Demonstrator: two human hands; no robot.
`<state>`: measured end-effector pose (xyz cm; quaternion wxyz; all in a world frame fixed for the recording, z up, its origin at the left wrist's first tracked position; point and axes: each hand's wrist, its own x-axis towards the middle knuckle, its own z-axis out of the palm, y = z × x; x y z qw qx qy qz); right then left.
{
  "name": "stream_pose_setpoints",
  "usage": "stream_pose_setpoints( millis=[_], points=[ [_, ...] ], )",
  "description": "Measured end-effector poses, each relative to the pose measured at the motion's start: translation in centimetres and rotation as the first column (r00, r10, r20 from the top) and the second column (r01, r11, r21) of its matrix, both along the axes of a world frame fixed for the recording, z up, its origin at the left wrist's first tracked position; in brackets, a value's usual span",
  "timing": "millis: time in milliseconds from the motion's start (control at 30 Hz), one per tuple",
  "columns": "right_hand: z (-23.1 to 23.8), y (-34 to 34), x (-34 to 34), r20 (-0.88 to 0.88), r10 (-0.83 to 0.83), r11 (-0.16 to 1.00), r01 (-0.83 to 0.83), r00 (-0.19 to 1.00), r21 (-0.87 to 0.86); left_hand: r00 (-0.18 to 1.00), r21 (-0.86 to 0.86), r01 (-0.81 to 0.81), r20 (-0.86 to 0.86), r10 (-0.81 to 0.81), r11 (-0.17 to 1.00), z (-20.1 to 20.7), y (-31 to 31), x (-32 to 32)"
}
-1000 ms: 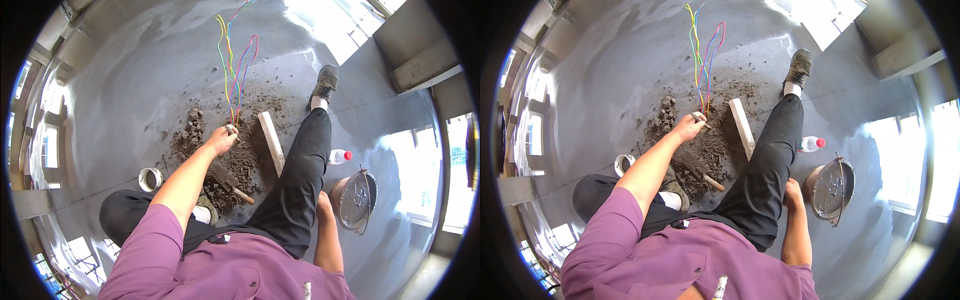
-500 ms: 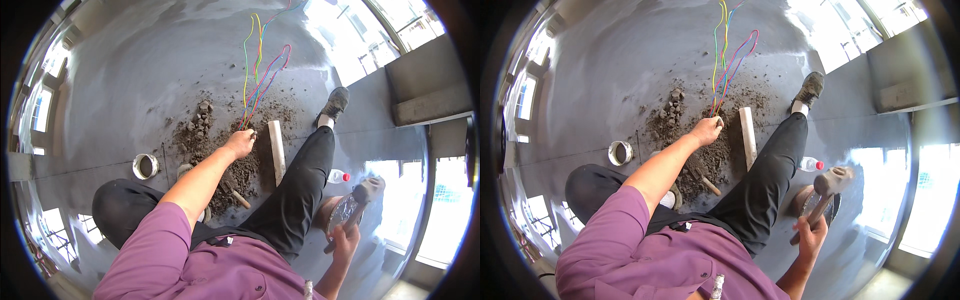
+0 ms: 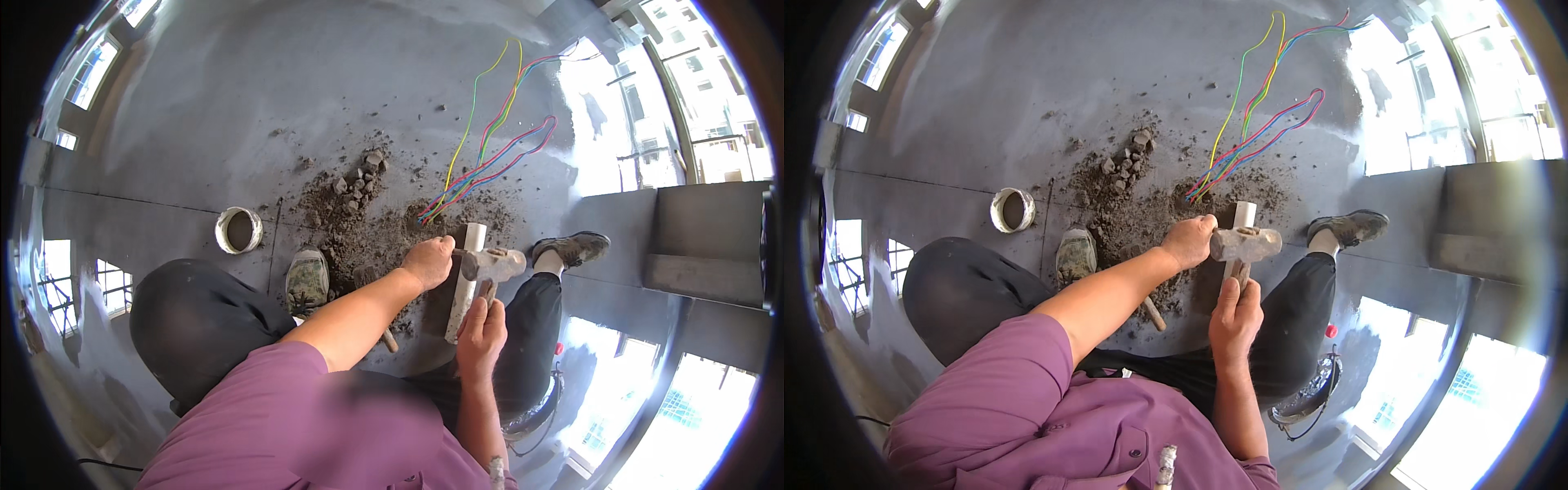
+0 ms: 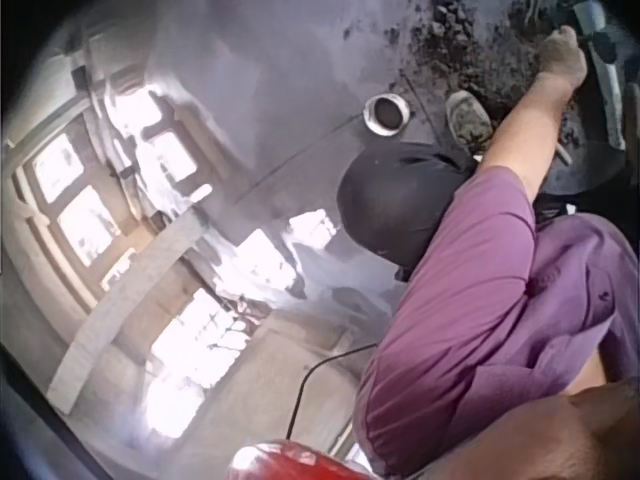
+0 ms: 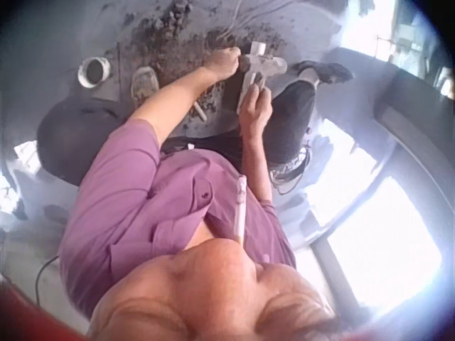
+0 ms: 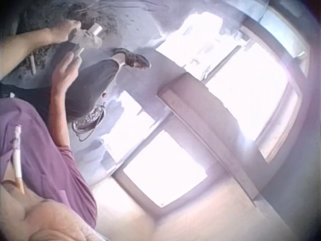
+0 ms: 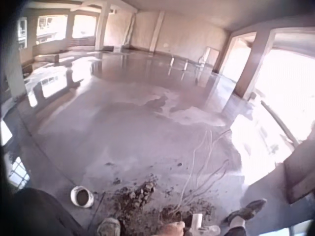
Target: The person sits on the floor and uses a hammer and chisel to chip away at a concrete floor around a bundle of colored electrical wires. They repeatedly strike the chisel to clear debris and widen the opening, then pull and arrange the wires.
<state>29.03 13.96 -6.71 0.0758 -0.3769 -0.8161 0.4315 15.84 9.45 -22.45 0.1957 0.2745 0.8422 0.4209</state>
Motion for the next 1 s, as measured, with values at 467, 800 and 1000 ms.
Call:
stream_pose_setpoints(
  millis=[467,800,1000],
  points=[
    [-4.7,0.9,0.7,0.087,0.041,0.996,-0.048,0.995,0.08,0.993,0.179,-0.037,-0.105,0.056,0.983,-1.0,-1.2,1.9],
    [-4.2,0.4,0.5,0.04,0.097,0.964,-0.104,0.994,0.245,0.995,0.1,-0.09,-0.038,0.095,0.991,-1.8,-0.1,1.4],
    [-2.8,0.0,1.0,-0.073,0.093,0.961,-0.071,0.993,0.267,0.985,0.144,-0.028,-0.163,0.052,0.989,-1.8,-0.5,1.9]
  ],
)
